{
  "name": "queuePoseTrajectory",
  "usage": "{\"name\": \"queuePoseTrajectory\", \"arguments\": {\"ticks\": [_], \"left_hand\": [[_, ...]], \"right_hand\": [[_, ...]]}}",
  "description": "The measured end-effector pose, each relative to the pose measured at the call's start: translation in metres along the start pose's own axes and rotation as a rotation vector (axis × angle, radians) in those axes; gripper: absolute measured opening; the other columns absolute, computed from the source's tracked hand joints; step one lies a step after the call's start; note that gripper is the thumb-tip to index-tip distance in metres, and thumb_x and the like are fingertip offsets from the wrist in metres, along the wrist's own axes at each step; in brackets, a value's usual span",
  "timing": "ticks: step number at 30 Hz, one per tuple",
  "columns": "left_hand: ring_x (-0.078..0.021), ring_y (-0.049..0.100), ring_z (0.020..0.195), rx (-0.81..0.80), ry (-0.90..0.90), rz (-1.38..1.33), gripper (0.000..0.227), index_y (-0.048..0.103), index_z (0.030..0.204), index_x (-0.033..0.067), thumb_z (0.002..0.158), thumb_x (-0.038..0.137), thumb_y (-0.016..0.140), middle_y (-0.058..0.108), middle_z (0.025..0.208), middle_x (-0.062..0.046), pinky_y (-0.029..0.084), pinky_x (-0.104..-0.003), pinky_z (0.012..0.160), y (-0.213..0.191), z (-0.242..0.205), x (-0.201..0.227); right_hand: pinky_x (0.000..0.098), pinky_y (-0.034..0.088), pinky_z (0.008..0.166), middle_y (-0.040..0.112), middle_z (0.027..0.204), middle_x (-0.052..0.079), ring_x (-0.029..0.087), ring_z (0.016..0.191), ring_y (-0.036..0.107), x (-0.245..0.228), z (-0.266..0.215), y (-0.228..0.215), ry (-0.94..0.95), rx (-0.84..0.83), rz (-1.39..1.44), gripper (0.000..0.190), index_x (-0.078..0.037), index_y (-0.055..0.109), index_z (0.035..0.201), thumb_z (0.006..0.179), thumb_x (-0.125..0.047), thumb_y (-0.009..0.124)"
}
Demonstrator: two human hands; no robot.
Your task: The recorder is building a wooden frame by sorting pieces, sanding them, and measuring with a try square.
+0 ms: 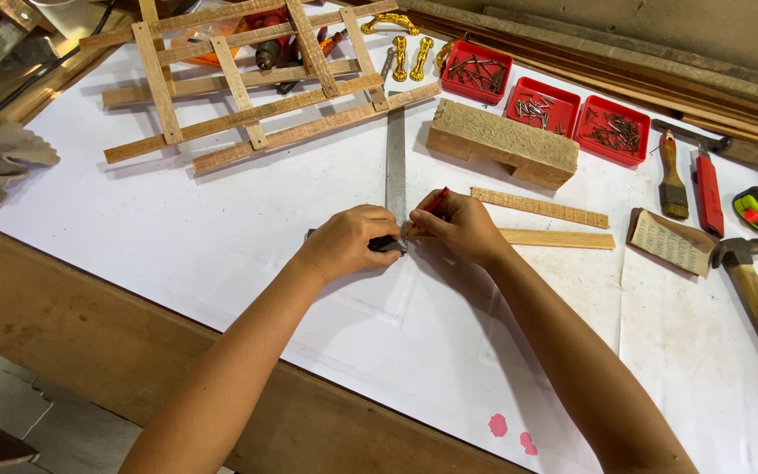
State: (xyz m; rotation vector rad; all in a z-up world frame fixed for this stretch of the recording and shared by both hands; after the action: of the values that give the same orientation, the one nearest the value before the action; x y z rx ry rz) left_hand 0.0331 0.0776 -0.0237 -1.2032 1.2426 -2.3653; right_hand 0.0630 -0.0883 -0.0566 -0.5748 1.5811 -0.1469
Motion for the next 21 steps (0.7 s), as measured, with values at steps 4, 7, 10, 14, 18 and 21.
{"name": "queuePoseTrajectory", "arguments": {"ticks": [4, 7, 10, 14, 18, 21], "left_hand": [[-0.0188, 0.072, 0.096, 0.001, -0.021, -0.049, 0.026, 0.078, 0.096, 0.0081, 0.077, 0.025, 0.084, 0.075, 0.105, 0.0, 0.061, -0.033, 0.089, 0.001, -0.002, -0.004], [-0.0207, 0.071, 0.099, 0.05, 0.048, -0.035, 0.028, 0.078, 0.097, 0.007, 0.076, 0.024, 0.085, 0.075, 0.107, -0.002, 0.06, -0.034, 0.091, -0.001, -0.003, -0.002], [-0.0207, 0.071, 0.1, 0.047, 0.054, -0.045, 0.026, 0.077, 0.096, 0.0068, 0.077, 0.024, 0.084, 0.075, 0.106, -0.002, 0.06, -0.034, 0.092, 0.0, -0.003, -0.002], [-0.0214, 0.071, 0.099, 0.057, 0.059, -0.063, 0.025, 0.077, 0.094, 0.0063, 0.076, 0.022, 0.083, 0.075, 0.105, -0.002, 0.06, -0.035, 0.091, -0.002, -0.004, 0.0], [-0.0217, 0.071, 0.097, 0.049, 0.044, -0.068, 0.024, 0.077, 0.094, 0.0062, 0.076, 0.022, 0.083, 0.075, 0.104, -0.002, 0.06, -0.035, 0.09, -0.002, -0.003, 0.0], [-0.0229, 0.071, 0.099, 0.059, 0.067, -0.037, 0.025, 0.077, 0.093, 0.0065, 0.075, 0.023, 0.085, 0.075, 0.102, -0.003, 0.059, -0.036, 0.091, 0.0, -0.002, -0.001]], "right_hand": [[0.0287, 0.063, 0.078, 0.079, 0.091, 0.008, 0.013, 0.085, 0.076, 0.001, 0.002, 0.0, 0.028, 0.011, -0.02, 0.023, -0.002, 0.073, 0.102, 0.098, -0.024, 0.067], [0.0297, 0.063, 0.077, 0.078, 0.09, 0.008, 0.013, 0.084, 0.075, 0.008, 0.006, 0.002, 0.035, 0.012, -0.008, 0.022, -0.002, 0.073, 0.101, 0.098, -0.023, 0.067], [0.0288, 0.063, 0.078, 0.078, 0.091, 0.009, 0.013, 0.085, 0.075, 0.008, 0.008, 0.006, 0.016, -0.005, 0.104, 0.022, -0.001, 0.072, 0.101, 0.099, -0.022, 0.066], [0.0284, 0.063, 0.074, 0.076, 0.09, 0.007, 0.012, 0.082, 0.074, 0.008, 0.008, 0.003, 0.035, 0.115, 0.107, 0.022, -0.002, 0.07, 0.101, 0.098, -0.023, 0.067], [0.0279, 0.063, 0.073, 0.075, 0.09, 0.005, 0.011, 0.081, 0.073, 0.01, 0.007, -0.004, -0.015, 0.155, 0.118, 0.023, -0.001, 0.07, 0.101, 0.099, -0.024, 0.067], [0.0288, 0.061, 0.072, 0.075, 0.089, 0.006, 0.011, 0.079, 0.071, 0.019, 0.006, -0.007, 0.051, 0.104, 0.158, 0.024, -0.001, 0.072, 0.101, 0.1, -0.025, 0.068]]}}
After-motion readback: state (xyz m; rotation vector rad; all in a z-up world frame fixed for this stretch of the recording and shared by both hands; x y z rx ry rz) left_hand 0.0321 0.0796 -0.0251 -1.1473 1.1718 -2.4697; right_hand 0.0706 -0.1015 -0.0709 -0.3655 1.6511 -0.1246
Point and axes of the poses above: each hand's wrist, its own z-axis towards the middle knuckle, its own y-axis out of the palm, x = y × z, the point moved 8 cm from there along z, towards the middle knuckle
